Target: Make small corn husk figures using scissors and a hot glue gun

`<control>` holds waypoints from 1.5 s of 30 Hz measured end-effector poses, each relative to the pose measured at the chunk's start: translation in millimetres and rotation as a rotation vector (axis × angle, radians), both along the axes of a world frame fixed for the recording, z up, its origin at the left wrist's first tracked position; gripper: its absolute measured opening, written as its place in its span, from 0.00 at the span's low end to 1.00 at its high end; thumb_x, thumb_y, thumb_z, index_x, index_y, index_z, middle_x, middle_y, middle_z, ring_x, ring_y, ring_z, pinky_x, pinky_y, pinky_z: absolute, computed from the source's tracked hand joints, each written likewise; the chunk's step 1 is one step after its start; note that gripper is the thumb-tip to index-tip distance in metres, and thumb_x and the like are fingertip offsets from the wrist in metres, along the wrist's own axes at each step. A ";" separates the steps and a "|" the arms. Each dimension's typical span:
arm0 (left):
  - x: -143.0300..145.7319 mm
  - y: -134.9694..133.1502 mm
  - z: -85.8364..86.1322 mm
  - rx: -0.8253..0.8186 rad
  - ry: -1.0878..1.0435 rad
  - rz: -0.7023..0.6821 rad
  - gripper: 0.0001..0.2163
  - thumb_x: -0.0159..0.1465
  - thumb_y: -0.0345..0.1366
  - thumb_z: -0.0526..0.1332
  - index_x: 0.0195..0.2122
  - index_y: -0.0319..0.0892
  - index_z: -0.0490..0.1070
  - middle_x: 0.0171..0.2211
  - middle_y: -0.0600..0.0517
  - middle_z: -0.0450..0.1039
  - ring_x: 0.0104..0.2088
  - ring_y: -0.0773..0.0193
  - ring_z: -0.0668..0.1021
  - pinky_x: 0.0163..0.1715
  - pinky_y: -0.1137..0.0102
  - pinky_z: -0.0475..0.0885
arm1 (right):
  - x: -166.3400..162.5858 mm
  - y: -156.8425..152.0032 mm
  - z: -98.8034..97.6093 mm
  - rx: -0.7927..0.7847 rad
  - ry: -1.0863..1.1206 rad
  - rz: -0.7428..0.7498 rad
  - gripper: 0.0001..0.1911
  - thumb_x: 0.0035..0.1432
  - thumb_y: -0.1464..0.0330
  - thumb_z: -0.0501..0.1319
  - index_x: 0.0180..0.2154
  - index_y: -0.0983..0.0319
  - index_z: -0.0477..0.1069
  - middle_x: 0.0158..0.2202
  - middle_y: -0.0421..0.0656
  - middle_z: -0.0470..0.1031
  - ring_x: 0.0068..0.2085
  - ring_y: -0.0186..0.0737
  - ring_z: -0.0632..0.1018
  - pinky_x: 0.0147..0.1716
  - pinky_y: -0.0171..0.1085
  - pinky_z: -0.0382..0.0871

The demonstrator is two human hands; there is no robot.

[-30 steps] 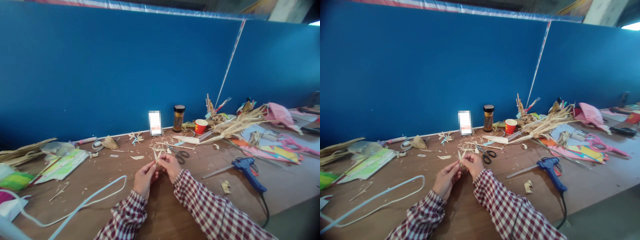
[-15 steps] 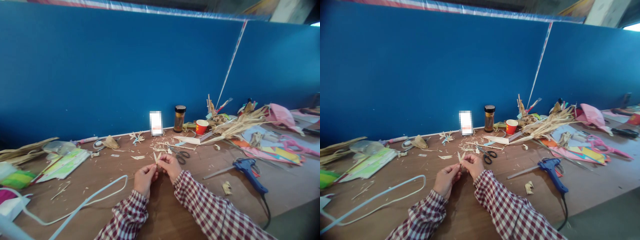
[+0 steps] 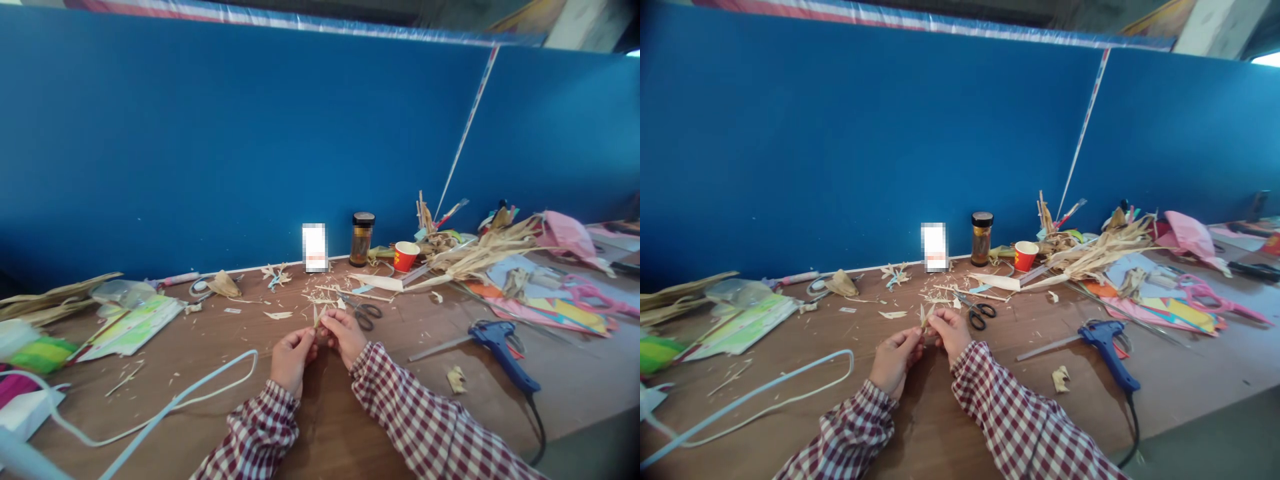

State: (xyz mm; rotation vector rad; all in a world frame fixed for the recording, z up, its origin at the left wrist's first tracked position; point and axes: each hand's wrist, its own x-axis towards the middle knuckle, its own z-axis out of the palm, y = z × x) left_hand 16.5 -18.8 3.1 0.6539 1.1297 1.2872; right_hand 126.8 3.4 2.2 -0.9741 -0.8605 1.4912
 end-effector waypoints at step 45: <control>1.2 -0.1 -3.6 0.042 0.020 -0.001 0.17 0.41 0.39 0.69 0.31 0.34 0.75 0.18 0.53 0.71 0.17 0.74 0.69 0.18 0.78 0.65 | 1.7 3.4 -10.8 0.128 -0.249 0.045 0.14 0.47 0.59 0.59 0.22 0.63 0.62 0.14 0.32 0.57 0.16 0.26 0.58 0.14 0.28 0.50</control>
